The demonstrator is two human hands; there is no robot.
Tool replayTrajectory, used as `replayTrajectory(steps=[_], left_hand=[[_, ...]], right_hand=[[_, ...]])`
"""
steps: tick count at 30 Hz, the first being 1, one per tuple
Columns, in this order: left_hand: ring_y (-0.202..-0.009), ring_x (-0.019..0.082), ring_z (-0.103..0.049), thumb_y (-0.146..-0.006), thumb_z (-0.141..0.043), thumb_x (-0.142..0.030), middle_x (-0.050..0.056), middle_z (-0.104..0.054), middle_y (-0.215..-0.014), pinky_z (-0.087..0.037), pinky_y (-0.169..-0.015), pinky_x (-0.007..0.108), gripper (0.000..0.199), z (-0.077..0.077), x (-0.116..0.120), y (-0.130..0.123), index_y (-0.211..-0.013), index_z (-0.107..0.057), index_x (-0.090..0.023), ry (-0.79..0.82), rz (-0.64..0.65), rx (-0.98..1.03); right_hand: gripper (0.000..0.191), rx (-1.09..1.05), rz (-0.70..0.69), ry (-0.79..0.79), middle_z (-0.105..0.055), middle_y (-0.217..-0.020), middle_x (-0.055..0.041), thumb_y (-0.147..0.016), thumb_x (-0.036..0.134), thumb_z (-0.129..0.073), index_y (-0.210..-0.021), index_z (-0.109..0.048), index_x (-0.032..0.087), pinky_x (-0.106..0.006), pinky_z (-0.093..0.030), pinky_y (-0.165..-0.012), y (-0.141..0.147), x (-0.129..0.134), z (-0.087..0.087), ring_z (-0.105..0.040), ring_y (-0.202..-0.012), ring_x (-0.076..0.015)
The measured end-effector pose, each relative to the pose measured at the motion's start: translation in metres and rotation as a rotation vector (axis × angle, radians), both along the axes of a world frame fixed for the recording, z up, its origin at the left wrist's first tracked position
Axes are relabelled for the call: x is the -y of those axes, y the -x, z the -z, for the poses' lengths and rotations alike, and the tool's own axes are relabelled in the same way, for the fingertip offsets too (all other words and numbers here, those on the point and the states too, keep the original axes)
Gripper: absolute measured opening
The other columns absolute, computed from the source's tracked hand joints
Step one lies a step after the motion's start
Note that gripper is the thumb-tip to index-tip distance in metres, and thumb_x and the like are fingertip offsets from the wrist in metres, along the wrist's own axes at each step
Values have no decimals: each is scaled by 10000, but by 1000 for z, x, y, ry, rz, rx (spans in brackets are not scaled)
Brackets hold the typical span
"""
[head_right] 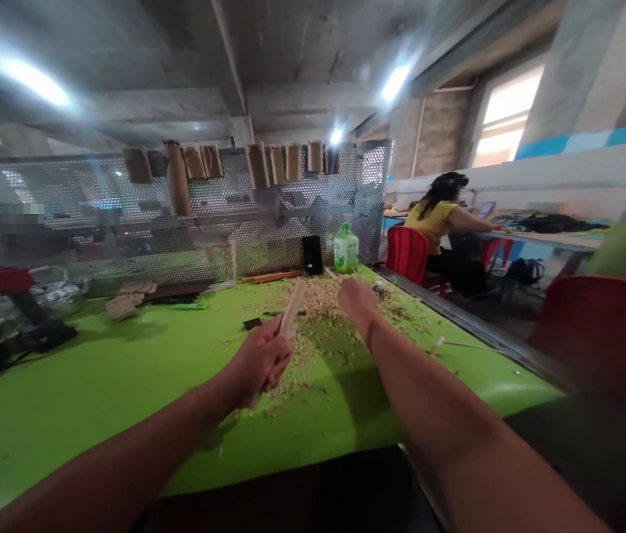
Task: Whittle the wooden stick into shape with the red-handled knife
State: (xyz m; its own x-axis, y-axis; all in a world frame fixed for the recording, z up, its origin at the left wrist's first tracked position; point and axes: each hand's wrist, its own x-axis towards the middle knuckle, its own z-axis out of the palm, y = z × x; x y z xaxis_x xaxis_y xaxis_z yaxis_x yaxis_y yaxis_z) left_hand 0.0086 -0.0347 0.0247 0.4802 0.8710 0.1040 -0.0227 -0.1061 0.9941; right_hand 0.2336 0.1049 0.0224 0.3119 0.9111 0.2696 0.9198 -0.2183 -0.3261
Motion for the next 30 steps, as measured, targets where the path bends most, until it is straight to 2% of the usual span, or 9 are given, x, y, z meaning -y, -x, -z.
replayTrajectory(steps=[2,4,7,11,17,30], left_hand=[[-369,43,-269,-927,-511,-308,-104,-408,-586,-277,-330,171,310,2,-8,3,-1205,-479,-173,41,-25,52],[-385,40,-271,-918,-512,-296,-96,-417,-612,-267,-330,164,234,4,-18,8,-1121,-482,-184,69,-77,109],[-385,37,-267,-909,-498,-283,-94,-403,-624,-247,-322,160,109,5,-27,11,-976,-459,-206,71,-146,153],[-374,31,-262,-886,-506,-270,-94,-408,-635,-229,-313,156,96,4,-28,7,-887,-421,-223,47,-171,159],[-364,34,-272,-865,-505,-255,-93,-406,-624,-234,-306,157,89,8,-32,5,-856,-422,-224,16,-192,143],[-353,34,-281,-837,-509,-233,-100,-403,-602,-229,-303,154,98,9,-34,4,-835,-412,-224,48,-274,113]], right_hand=[[430,-23,24,-32,-725,-1101,-217,-966,265,-375,-1151,-740,134,-356,-505,-796,-1,-1,-2,-697,-1019,-317],[430,-40,-9,-90,-733,-1098,-191,-976,311,-377,-1155,-740,166,-333,-493,-797,13,2,-3,-696,-1013,-298],[380,-7,-133,-164,-751,-1053,-139,-959,315,-426,-1144,-742,215,-290,-468,-795,46,13,-3,-695,-984,-253],[339,111,-290,-156,-759,-989,-103,-927,250,-444,-1080,-747,244,-276,-448,-761,73,34,-2,-695,-915,-226],[318,244,-378,-154,-756,-942,-103,-942,271,-429,-1020,-734,229,-283,-437,-742,82,47,-1,-692,-858,-220],[316,330,-472,-120,-755,-972,-113,-976,268,-403,-1016,-711,209,-294,-458,-782,89,52,2,-696,-881,-223]])
